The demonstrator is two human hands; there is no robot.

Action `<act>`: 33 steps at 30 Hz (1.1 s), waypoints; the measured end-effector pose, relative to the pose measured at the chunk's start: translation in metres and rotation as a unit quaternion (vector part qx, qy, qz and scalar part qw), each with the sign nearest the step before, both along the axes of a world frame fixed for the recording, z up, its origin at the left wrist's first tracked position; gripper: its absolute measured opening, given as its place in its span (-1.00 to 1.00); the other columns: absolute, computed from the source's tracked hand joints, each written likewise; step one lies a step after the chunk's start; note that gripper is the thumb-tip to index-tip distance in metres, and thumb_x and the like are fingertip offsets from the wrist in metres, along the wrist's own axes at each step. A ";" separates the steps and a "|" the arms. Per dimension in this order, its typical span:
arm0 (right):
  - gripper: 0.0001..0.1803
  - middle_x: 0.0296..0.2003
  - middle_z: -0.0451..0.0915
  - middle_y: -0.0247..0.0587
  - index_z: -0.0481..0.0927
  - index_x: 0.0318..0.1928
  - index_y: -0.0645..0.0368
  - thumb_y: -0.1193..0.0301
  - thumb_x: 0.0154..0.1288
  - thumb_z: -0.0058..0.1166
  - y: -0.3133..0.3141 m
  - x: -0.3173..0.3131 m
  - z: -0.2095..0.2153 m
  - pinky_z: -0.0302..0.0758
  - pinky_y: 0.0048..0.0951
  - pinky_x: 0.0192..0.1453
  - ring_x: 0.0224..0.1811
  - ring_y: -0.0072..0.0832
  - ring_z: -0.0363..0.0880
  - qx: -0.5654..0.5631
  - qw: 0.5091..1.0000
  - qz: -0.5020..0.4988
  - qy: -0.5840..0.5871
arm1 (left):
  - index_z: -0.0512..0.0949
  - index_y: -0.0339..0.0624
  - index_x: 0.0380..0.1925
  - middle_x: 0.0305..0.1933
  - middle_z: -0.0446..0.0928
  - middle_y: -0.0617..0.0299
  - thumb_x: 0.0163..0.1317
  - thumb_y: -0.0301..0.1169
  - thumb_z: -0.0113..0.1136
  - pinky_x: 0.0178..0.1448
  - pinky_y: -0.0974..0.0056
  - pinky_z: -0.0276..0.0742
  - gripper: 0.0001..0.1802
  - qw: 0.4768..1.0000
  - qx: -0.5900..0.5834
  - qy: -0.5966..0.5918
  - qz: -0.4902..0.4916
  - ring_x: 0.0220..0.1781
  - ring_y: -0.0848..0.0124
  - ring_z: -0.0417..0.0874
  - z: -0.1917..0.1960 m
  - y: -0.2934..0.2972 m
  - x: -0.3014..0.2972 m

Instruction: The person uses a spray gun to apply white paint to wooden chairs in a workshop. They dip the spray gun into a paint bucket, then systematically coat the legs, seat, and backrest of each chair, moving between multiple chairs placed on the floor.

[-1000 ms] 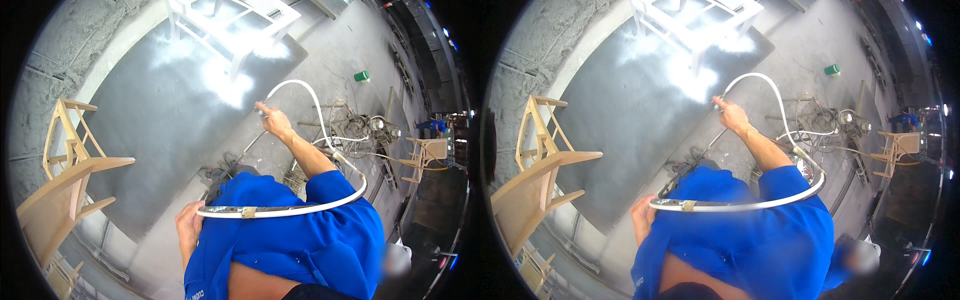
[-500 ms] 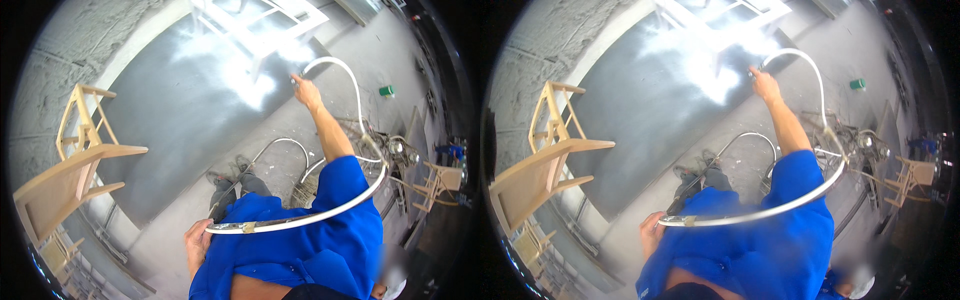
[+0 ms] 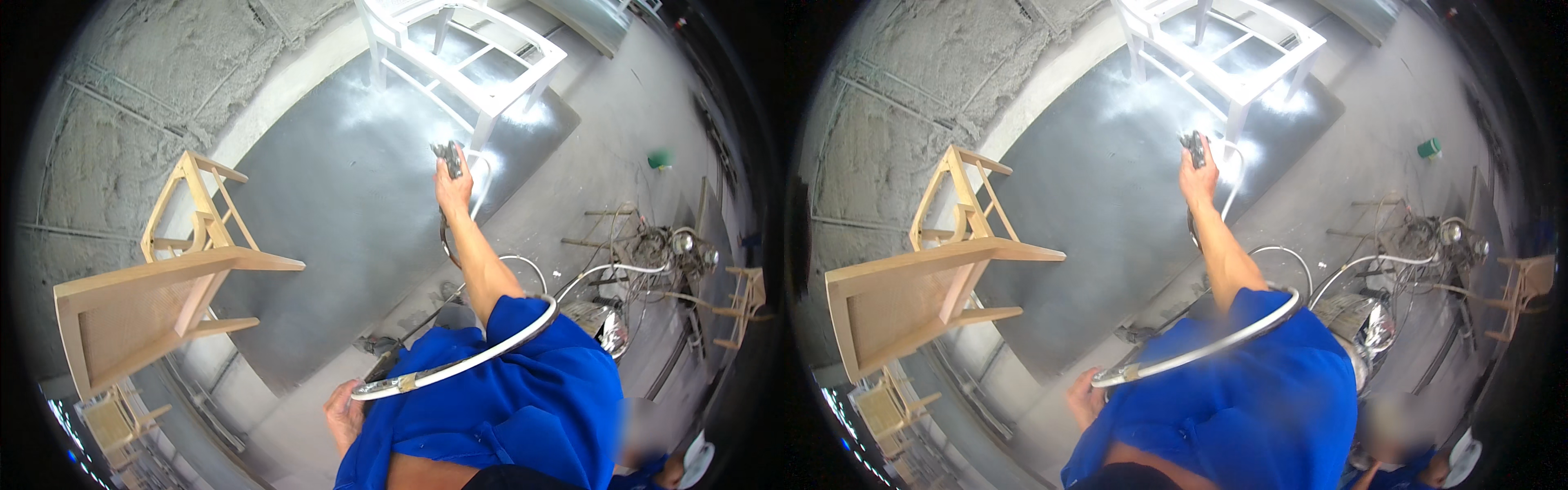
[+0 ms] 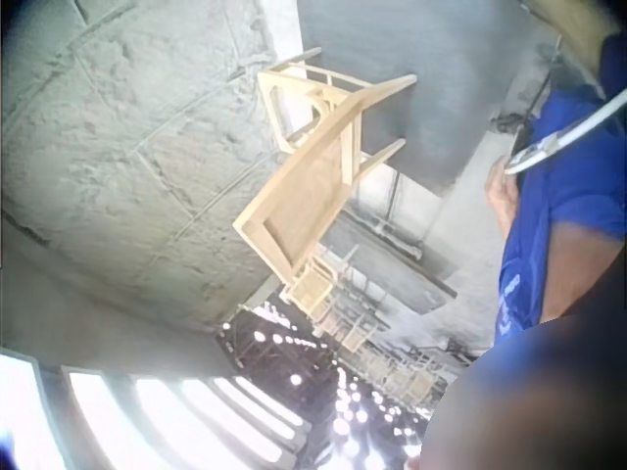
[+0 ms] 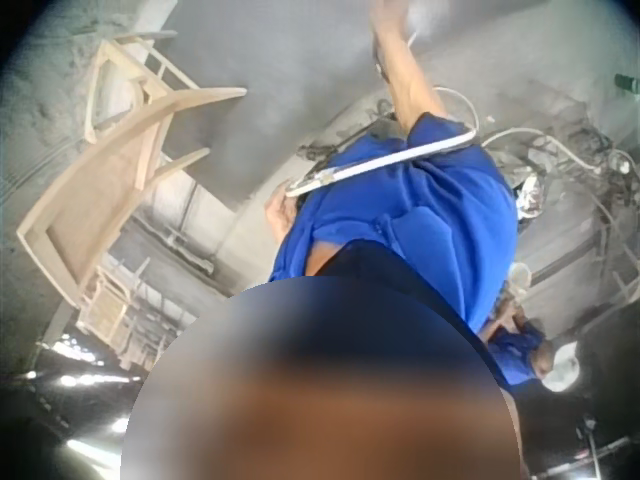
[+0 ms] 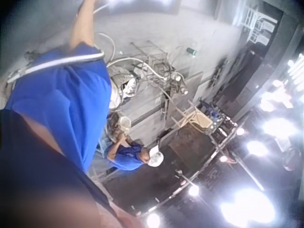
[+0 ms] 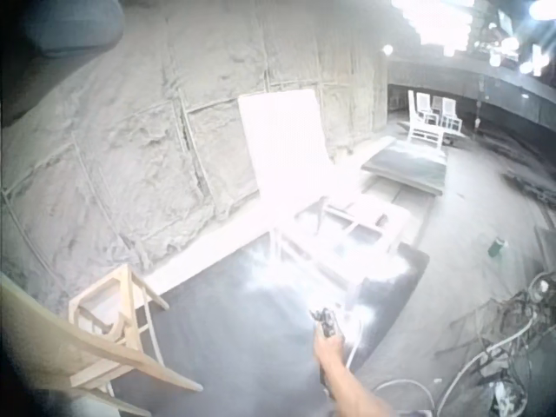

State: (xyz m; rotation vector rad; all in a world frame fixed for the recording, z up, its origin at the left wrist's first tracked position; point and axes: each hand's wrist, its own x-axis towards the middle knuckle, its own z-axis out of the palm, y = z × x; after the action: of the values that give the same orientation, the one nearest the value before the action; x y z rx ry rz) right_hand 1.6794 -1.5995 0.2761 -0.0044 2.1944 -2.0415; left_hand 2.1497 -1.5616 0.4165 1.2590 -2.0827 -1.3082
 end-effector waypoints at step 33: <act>-0.41 -0.18 0.71 -0.12 0.56 0.37 -0.27 0.33 0.33 0.31 0.014 0.350 0.024 0.61 -0.09 -0.04 -0.16 -0.06 0.69 0.201 0.819 0.523 0.122 | 0.70 -0.36 -0.08 0.00 0.68 0.06 0.22 -0.21 0.49 0.15 0.00 0.66 -0.57 0.927 0.203 0.007 0.315 -0.01 0.21 0.71 -0.299 -0.410 0.200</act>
State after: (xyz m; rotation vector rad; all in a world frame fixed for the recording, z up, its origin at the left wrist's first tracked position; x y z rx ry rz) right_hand 2.0292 -1.5853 0.3003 -1.1846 1.9460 -0.9750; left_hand 2.3501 -1.9711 0.1171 1.8743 -1.2343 -1.4405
